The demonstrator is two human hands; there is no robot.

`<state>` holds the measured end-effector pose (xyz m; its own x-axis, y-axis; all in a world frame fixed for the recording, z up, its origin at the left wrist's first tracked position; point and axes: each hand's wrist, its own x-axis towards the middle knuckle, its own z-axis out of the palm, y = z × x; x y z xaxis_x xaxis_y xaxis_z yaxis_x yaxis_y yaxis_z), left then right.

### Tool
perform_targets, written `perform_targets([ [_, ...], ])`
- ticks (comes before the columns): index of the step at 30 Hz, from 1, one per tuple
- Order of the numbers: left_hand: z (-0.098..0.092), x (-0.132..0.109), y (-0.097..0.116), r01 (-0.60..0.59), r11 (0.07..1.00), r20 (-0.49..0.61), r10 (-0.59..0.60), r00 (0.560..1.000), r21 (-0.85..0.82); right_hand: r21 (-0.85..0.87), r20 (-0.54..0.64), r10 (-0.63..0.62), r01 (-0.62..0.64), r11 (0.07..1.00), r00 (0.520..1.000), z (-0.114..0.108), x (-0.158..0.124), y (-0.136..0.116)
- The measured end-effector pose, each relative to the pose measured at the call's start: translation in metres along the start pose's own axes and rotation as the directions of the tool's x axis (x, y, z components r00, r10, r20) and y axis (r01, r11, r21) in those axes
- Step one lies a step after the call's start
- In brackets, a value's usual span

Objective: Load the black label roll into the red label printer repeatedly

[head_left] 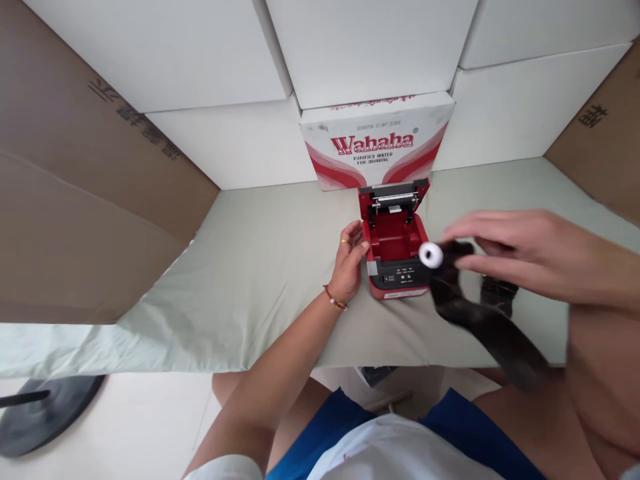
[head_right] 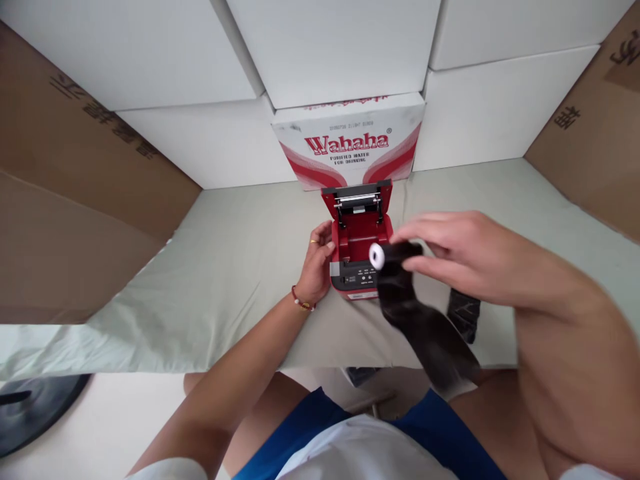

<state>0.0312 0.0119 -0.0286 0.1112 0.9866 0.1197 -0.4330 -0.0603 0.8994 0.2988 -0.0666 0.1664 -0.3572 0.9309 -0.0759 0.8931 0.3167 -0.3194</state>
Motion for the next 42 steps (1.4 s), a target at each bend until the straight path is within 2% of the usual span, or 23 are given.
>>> perform_targets([
  [1, 0.0, -0.001, 0.0, -0.041, 0.999, -0.05, 0.042, 0.998, 0.023, 0.028, -0.003, -0.049, 0.049, 0.998, 0.999, 0.005, 0.017, -0.012],
  [2, 0.001, -0.002, 0.001, -0.086, 0.995, -0.106, 0.092, 0.99, 0.059, 0.004, -0.019, -0.038, 0.038, 0.999, 0.999, 0.012, 0.033, -0.022],
  [4, 0.002, -0.007, 0.006, -0.176, 0.969, -0.201, 0.21, 0.957, 0.174, -0.09, -0.001, 0.013, -0.013, 0.996, 1.0, 0.028, 0.06, -0.038],
  [6, 0.004, -0.017, 0.016, -0.271, 0.907, -0.227, 0.352, 0.908, 0.322, -0.213, 0.021, 0.094, -0.087, 0.973, 0.995, 0.044, 0.076, -0.046],
  [8, 0.006, -0.03, 0.028, -0.372, 0.822, -0.132, 0.465, 0.875, 0.431, -0.285, 0.033, 0.145, -0.13, 0.95, 0.989, 0.054, 0.084, -0.048],
  [10, 0.009, -0.045, 0.036, -0.484, 0.718, 0.063, 0.528, 0.847, 0.499, -0.308, 0.022, 0.163, -0.149, 0.94, 0.986, 0.06, 0.088, -0.048],
  [11, 0.012, -0.051, 0.039, -0.566, 0.641, 0.181, 0.564, 0.806, 0.518, -0.313, 0.016, 0.166, -0.153, 0.937, 0.986, 0.062, 0.089, -0.047],
  [12, 0.014, -0.056, 0.04, -0.656, 0.542, 0.3, 0.603, 0.739, 0.525, -0.317, 0.008, 0.168, -0.157, 0.935, 0.986, 0.063, 0.091, -0.047],
  [15, 0.023, -0.063, 0.037, -0.839, 0.182, 0.541, 0.69, 0.481, 0.514, -0.328, 0.002, 0.191, -0.18, 0.927, 0.982, 0.066, 0.099, -0.047],
  [16, 0.026, -0.063, 0.035, -0.853, 0.105, 0.577, 0.694, 0.432, 0.511, -0.329, 0.013, 0.204, -0.188, 0.925, 0.979, 0.067, 0.103, -0.047],
  [17, 0.029, -0.062, 0.034, -0.856, 0.062, 0.596, 0.692, 0.407, 0.513, -0.327, 0.03, 0.214, -0.193, 0.925, 0.976, 0.068, 0.107, -0.047],
  [21, 0.032, -0.058, 0.032, -0.845, 0.037, 0.618, 0.665, 0.419, 0.533, -0.305, 0.072, 0.222, -0.19, 0.933, 0.972, 0.072, 0.118, -0.043],
  [23, 0.032, -0.058, 0.033, -0.849, 0.02, 0.638, 0.65, 0.412, 0.528, -0.265, 0.056, 0.174, -0.154, 0.952, 0.983, 0.072, 0.113, -0.039],
  [26, 0.031, -0.059, 0.035, -0.848, 0.002, 0.659, 0.629, 0.413, 0.53, 0.036, -0.019, -0.029, 0.029, 0.999, 0.999, 0.062, 0.091, -0.033],
  [28, 0.031, -0.059, 0.034, -0.843, -0.004, 0.667, 0.614, 0.423, 0.538, 0.304, -0.229, -0.053, 0.123, 0.945, 0.972, 0.052, 0.075, -0.029],
  [29, 0.032, -0.059, 0.034, -0.842, -0.007, 0.671, 0.607, 0.426, 0.54, 0.386, -0.38, 0.014, 0.144, 0.911, 0.925, 0.048, 0.07, -0.026],
  [31, 0.033, -0.06, 0.033, -0.844, -0.014, 0.679, 0.601, 0.421, 0.536, 0.415, -0.649, 0.168, 0.16, 0.896, 0.742, 0.042, 0.069, -0.017],
  [32, 0.033, -0.06, 0.033, -0.846, -0.019, 0.683, 0.601, 0.416, 0.532, 0.389, -0.733, 0.2, 0.16, 0.907, 0.65, 0.042, 0.073, -0.011],
  [33, 0.033, -0.06, 0.033, -0.847, -0.024, 0.684, 0.601, 0.412, 0.532, 0.361, -0.774, 0.201, 0.157, 0.919, 0.601, 0.044, 0.08, -0.005],
  [34, 0.033, -0.06, 0.033, -0.846, -0.03, 0.685, 0.601, 0.411, 0.533, 0.339, -0.78, 0.183, 0.158, 0.927, 0.599, 0.048, 0.088, 0.001],
  [38, 0.032, -0.061, 0.033, -0.846, -0.046, 0.696, 0.594, 0.404, 0.531, 0.342, -0.675, 0.072, 0.225, 0.913, 0.734, 0.068, 0.108, 0.011],
  [39, 0.032, -0.061, 0.033, -0.849, -0.046, 0.701, 0.589, 0.402, 0.526, 0.34, -0.671, 0.05, 0.248, 0.907, 0.74, 0.072, 0.105, 0.009],
  [42, 0.031, -0.061, 0.033, -0.852, -0.05, 0.714, 0.572, 0.403, 0.521, 0.311, -0.713, 0.021, 0.289, 0.905, 0.701, 0.081, 0.084, -0.002],
])
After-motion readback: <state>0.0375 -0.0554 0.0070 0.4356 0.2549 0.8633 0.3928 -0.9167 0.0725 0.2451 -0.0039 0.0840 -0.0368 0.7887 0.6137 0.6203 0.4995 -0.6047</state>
